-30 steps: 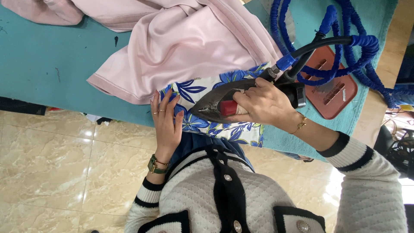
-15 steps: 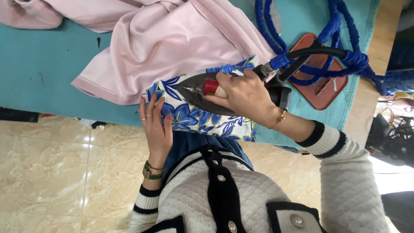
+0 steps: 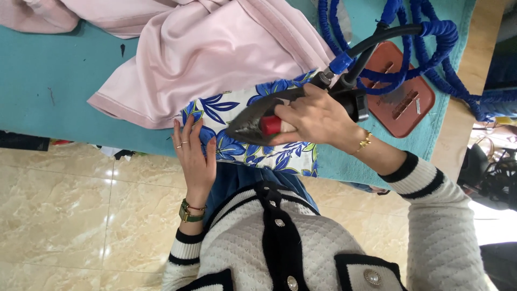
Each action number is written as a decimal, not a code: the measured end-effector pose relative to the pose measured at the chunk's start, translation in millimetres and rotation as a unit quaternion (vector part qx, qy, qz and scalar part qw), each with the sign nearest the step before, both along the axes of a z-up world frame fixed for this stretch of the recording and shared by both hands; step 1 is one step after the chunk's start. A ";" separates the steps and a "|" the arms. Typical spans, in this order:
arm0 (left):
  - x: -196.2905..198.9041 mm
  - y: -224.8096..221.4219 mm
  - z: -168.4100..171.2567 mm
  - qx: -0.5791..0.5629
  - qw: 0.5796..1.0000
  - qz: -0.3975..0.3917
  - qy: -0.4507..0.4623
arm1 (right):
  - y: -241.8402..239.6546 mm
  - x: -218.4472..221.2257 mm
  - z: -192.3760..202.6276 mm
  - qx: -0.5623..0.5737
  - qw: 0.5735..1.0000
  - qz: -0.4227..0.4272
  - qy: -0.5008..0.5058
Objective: Ironing and pressing pink fabric and floral patterned fabric on a professional pressing table using a steam iron.
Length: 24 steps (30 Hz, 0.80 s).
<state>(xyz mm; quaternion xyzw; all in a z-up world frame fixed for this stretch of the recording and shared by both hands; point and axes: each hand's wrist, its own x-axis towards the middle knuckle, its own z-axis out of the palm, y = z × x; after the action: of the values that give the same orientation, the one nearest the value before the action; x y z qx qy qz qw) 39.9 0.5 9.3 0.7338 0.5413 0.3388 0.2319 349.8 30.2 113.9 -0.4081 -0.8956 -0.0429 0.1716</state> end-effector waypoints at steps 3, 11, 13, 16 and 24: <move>0.1 1.9 2.4 0.006 1.000 -0.009 0.023 | -15.7 25.1 -3.7 -0.013 1.000 0.012 0.019; -3.8 7.4 2.9 0.061 0.997 -0.015 0.033 | -80.6 147.4 -30.3 0.001 0.997 -0.074 -0.008; -6.6 8.8 -2.6 0.070 0.997 -0.017 0.030 | -89.2 169.2 -17.3 0.009 0.993 -0.111 -0.040; -2.4 4.1 16.4 0.071 0.997 -0.013 0.022 | -106.0 209.9 -18.0 0.008 0.979 -0.164 -0.122; 0.9 6.7 22.9 0.099 0.994 0.005 0.050 | -141.0 265.5 -42.5 0.000 0.943 -0.261 -0.207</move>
<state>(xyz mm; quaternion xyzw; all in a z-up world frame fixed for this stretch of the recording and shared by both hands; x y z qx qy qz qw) 40.8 7.2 32.2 0.7662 0.5199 0.3549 0.1294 615.3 -110.7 71.4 -0.6100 -0.7732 -0.1696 -0.0351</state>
